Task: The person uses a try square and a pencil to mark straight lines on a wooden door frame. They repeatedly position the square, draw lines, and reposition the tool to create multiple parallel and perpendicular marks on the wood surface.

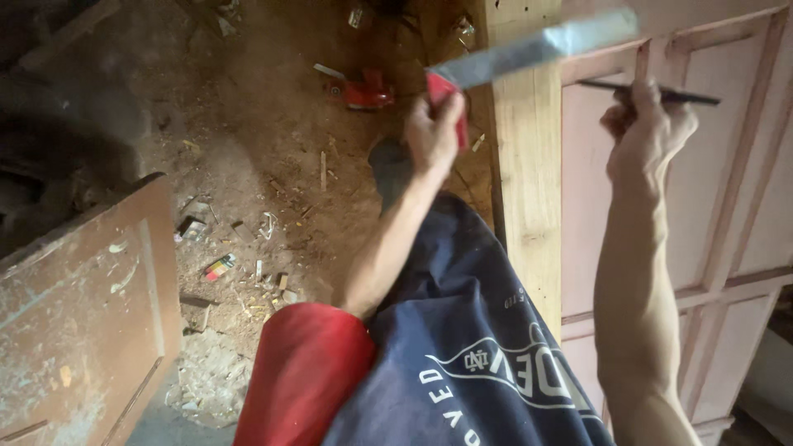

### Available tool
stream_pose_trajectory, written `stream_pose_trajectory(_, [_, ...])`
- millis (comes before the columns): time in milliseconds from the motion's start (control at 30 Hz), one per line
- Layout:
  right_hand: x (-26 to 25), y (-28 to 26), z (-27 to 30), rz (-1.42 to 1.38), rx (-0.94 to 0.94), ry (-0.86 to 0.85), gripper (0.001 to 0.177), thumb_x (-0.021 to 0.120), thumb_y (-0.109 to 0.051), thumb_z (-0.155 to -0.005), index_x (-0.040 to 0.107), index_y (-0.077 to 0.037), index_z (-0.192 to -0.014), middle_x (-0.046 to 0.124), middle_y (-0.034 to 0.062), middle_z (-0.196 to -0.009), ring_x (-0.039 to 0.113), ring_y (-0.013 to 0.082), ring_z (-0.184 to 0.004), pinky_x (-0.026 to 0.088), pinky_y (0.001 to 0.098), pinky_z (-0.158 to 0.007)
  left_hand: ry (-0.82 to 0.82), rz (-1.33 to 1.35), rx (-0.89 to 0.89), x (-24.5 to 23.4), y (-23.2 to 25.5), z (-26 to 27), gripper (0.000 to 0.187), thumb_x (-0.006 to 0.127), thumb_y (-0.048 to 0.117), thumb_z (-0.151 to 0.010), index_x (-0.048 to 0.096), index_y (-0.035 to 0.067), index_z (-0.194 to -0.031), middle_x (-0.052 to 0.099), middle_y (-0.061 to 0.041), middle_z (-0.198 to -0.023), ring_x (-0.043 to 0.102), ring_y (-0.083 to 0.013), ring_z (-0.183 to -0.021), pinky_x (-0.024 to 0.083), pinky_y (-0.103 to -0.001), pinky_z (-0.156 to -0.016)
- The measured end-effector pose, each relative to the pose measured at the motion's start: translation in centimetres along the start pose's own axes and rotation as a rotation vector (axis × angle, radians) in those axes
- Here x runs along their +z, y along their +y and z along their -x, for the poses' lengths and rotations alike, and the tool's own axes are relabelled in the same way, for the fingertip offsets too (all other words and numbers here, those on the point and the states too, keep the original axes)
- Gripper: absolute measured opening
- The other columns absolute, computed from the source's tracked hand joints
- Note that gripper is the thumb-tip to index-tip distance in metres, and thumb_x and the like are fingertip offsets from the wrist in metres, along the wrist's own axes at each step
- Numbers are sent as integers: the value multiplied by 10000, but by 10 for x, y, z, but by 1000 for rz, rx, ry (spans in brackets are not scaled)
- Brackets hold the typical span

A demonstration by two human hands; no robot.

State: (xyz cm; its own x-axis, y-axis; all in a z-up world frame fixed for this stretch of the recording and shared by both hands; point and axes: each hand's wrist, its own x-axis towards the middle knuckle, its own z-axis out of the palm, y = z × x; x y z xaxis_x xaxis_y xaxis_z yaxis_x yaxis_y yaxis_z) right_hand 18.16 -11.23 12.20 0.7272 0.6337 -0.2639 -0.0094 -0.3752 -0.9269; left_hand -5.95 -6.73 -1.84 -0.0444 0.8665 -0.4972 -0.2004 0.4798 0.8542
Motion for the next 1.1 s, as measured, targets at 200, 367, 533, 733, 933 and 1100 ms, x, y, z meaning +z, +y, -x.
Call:
stream_pose_trajectory(200, [-18, 26, 34, -181, 167, 82, 145, 715, -91, -1018, 645, 6, -936, 684, 114, -811, 611, 146, -579, 530, 289, -508, 11, -52, -24, 55, -52, 33, 297, 730, 319, -935, 661, 35, -985, 712, -57, -814, 657, -149, -715, 526, -346, -652])
stream_pose_trajectory(367, [-22, 39, 45, -204, 231, 112, 138, 726, -94, -1016, 642, 7, -972, 692, 118, -835, 598, 142, -586, 526, 291, -515, 38, -84, -68, 59, -55, 27, 317, 736, 308, -938, 646, 4, -937, 675, -85, -771, 611, -188, -670, 493, -357, -612])
stream_pose_trajectory(533, [-3, 33, 40, -188, 235, 98, 141, 716, -99, -1011, 649, 13, -957, 693, 119, -812, 593, 141, -558, 517, 286, -494, -28, -188, -160, 49, -22, 37, 347, 690, 364, -939, 687, 28, -1029, 736, -77, -856, 693, -189, -772, 542, -350, -702])
stream_pose_trajectory(733, [32, 17, 25, -85, 185, 61, 130, 712, -89, -1010, 651, 14, -960, 699, 117, -816, 590, 137, -557, 538, 292, -502, -6, -300, -145, 48, -2, 41, 444, 687, 414, -924, 675, 51, -1181, 768, -78, -977, 722, -183, -874, 561, -346, -768])
stream_pose_trajectory(933, [62, 10, 21, -75, 161, -31, 145, 698, -105, -1033, 665, 32, -999, 704, 114, -832, 625, 145, -588, 564, 277, -543, 63, -373, -254, 58, -12, 47, 390, 730, 386, -914, 709, 13, -1023, 768, -100, -861, 730, -189, -758, 563, -344, -705])
stream_pose_trajectory(1100, [69, 10, 17, -47, 108, -84, 173, 722, -127, -1054, 681, 35, -1009, 696, 112, -827, 631, 144, -613, 588, 284, -569, 59, -2, -102, 62, -20, 52, 295, 699, 266, -961, 662, 15, -1111, 730, -81, -908, 693, -177, -813, 548, -331, -738])
